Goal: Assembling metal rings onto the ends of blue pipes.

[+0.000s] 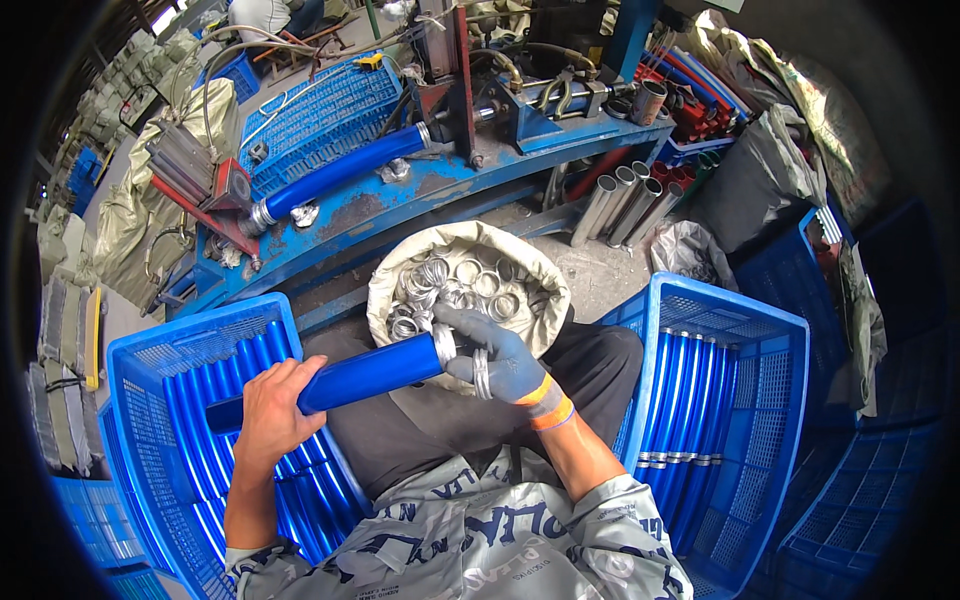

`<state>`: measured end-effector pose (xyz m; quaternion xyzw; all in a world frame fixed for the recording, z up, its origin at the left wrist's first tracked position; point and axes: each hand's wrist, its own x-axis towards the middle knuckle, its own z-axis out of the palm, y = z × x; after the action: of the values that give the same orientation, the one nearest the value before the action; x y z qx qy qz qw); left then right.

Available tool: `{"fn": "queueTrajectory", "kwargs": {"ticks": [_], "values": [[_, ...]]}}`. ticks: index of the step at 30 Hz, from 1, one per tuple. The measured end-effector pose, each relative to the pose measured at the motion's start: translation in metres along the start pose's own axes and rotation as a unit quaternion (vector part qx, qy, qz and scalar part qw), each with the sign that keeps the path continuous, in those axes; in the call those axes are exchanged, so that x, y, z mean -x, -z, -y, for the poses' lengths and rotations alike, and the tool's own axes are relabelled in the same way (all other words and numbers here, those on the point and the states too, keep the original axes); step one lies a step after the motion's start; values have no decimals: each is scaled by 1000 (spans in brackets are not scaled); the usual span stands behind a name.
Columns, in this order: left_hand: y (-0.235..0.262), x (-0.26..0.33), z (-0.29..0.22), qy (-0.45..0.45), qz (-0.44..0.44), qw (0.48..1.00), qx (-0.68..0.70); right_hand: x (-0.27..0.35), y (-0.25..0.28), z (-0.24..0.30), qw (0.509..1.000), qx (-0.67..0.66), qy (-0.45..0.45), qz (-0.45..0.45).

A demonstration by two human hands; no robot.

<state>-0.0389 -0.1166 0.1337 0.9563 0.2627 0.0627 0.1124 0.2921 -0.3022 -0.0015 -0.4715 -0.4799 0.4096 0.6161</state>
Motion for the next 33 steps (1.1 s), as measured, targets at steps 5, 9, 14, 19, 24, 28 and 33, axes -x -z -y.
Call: {"fn": "queueTrajectory", "kwargs": {"ticks": [5, 9, 14, 19, 24, 28, 33], "values": [[-5, -2, 2, 10, 10, 1000, 1, -4, -1, 12, 1000, 12, 3, 10], [-9, -3, 2, 11, 9, 1000, 22, -1, -8, 11, 999, -39, -30, -5], [-12, -5, -1, -2, 1, 1000, 14, -6, -1, 4, 997, -59, -55, 15], [-39, -4, 2, 38, -19, 998, 43, -2, 11, -14, 974, -165, -155, 1], [-72, 10, 13, 175, -198, 814, 517, 6, 34, -71, 939, -67, -307, -144], [-100, 18, 8, 181, -289, 610, 715, 22, 14, -81, 884, -387, -220, -145], [-109, 10, -13, 184, -303, 502, 789, 20, -1, -52, 891, -404, -167, -121]]}}
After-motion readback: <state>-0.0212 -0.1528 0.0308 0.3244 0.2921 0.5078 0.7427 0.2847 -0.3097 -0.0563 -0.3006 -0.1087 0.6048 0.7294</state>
